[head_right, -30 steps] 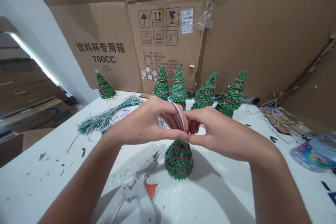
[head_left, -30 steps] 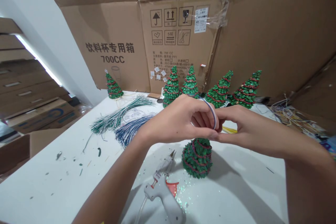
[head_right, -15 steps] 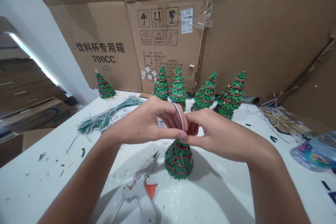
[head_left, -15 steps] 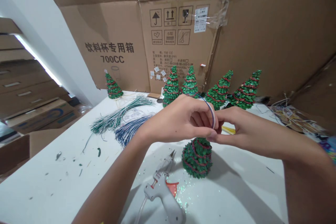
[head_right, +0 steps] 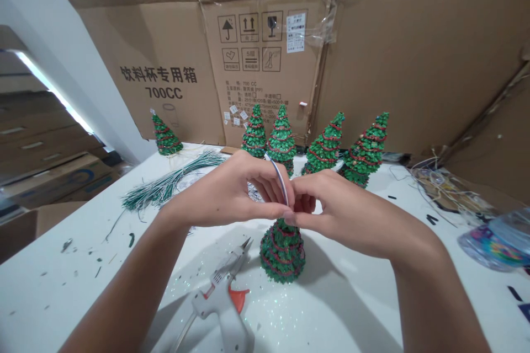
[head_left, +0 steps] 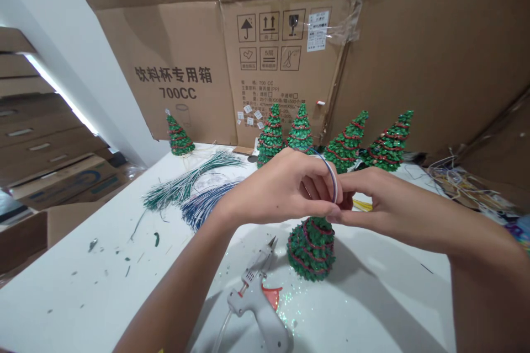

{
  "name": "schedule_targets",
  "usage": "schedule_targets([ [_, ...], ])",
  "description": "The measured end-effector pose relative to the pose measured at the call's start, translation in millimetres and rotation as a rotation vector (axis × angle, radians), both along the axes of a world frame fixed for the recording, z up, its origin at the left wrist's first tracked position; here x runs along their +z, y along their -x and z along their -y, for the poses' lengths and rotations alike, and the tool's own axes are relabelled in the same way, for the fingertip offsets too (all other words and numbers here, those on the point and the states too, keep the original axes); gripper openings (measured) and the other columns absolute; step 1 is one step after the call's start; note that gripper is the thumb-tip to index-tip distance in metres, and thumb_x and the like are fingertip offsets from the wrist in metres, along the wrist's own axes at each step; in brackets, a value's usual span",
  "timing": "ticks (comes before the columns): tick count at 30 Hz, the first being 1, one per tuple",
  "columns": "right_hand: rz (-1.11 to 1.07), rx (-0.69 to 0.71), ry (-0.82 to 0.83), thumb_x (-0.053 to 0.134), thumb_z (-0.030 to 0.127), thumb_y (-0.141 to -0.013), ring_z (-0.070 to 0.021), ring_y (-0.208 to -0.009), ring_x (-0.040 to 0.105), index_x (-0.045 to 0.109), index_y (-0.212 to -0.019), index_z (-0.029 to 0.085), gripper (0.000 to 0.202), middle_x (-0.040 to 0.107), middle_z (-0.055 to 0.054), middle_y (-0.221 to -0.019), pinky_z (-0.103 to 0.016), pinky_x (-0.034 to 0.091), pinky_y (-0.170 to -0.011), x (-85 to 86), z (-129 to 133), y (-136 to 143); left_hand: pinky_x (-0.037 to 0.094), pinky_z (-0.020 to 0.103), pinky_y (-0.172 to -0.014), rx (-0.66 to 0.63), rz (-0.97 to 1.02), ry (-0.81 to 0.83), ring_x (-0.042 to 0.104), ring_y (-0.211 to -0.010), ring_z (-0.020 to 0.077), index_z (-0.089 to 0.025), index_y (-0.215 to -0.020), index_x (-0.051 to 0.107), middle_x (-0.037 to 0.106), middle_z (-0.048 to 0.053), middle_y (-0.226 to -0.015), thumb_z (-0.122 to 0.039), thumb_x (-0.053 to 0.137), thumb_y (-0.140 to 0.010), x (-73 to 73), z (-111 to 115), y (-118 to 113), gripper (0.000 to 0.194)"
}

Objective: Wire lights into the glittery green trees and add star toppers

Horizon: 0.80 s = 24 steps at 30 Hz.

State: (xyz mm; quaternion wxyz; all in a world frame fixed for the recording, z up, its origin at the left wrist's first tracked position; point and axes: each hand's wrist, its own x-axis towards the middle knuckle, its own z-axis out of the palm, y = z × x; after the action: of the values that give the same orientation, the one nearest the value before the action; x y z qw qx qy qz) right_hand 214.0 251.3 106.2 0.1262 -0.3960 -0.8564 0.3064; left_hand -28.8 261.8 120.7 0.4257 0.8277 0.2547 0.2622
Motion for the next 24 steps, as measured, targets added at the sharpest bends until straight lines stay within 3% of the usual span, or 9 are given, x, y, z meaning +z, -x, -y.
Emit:
schedule_targets([
  [11,0.018,-0.01,0.019,0.07,0.048,-0.107,-0.0204,-0.087,0.067,0.076,-0.094,0.028,0.024,0.076,0.003,-0.092,-0.034,0.046,-0.078,2.0,0.1,0.1,0.065,0.028,-0.077,0.023,-0.011,-0.048,0.08,-0.082,0.0169,-0.012,-0.094,0.079,0.085,0.006,-0.088,-0.012,0.084,-0.09,-1.6,-0.4,3.0,0.007],
  [24,-0.023,0.004,-0.005,0.071,0.046,-0.106,-0.0174,-0.072,0.058,0.072,-0.085,0.026,0.028,0.068,0.004,-0.078,-0.031,0.042,-0.067,2.8,-0.7,-0.2,0.065,0.026,-0.077,0.056,-0.032,-0.075,0.082,-0.083,0.0176,-0.015,-0.093,0.08,0.084,0.005,-0.086,-0.019,0.087,-0.091,-1.7,-0.8,1.9,0.009],
])
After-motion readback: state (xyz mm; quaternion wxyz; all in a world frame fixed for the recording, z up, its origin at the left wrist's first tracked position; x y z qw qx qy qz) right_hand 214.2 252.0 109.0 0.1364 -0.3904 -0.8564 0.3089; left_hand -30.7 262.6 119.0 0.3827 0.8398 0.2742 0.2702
